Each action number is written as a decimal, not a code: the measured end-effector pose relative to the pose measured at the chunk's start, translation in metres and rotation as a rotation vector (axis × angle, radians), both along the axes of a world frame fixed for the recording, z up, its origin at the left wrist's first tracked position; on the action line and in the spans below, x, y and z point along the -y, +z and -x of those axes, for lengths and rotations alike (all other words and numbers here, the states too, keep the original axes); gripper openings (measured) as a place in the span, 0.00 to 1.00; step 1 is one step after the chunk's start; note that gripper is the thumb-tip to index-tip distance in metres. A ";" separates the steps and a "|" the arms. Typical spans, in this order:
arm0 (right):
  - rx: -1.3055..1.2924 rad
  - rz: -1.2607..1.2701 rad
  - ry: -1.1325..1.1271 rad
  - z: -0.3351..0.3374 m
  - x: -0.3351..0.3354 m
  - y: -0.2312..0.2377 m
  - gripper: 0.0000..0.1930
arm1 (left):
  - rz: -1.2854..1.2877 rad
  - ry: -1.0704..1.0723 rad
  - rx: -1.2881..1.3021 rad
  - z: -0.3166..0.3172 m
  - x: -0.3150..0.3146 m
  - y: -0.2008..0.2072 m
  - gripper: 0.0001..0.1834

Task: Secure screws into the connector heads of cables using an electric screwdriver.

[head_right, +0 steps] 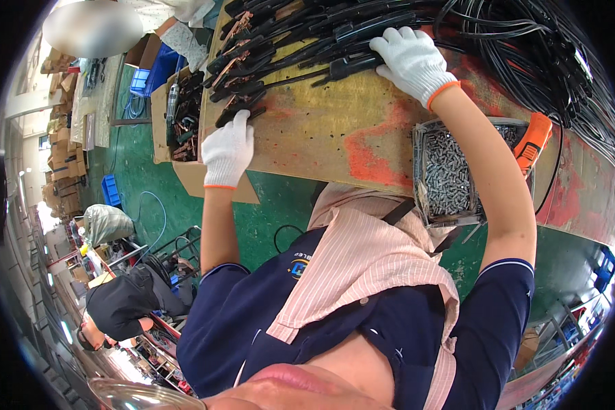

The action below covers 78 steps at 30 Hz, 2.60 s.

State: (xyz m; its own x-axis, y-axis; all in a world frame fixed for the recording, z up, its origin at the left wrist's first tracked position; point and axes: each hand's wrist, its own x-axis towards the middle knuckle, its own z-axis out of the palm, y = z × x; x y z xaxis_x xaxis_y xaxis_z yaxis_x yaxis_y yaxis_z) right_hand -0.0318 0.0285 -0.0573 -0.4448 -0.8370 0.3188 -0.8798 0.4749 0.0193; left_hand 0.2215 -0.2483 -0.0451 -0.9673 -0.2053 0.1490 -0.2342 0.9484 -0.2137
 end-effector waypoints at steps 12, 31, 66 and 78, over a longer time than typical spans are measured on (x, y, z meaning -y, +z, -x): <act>0.201 -0.224 0.096 -0.019 -0.026 0.036 0.19 | -0.254 -0.074 0.225 -0.008 0.018 0.025 0.10; -0.436 0.183 0.532 -0.060 0.049 0.100 0.23 | -0.460 -0.311 -0.210 -0.025 -0.027 0.097 0.10; 1.824 1.843 -0.225 -0.067 -0.063 0.117 0.08 | -0.933 -0.897 -0.721 0.118 -0.216 0.064 0.21; 0.622 1.206 -0.068 -0.044 -0.055 0.046 0.09 | -0.812 -0.925 -0.683 0.120 -0.206 0.044 0.18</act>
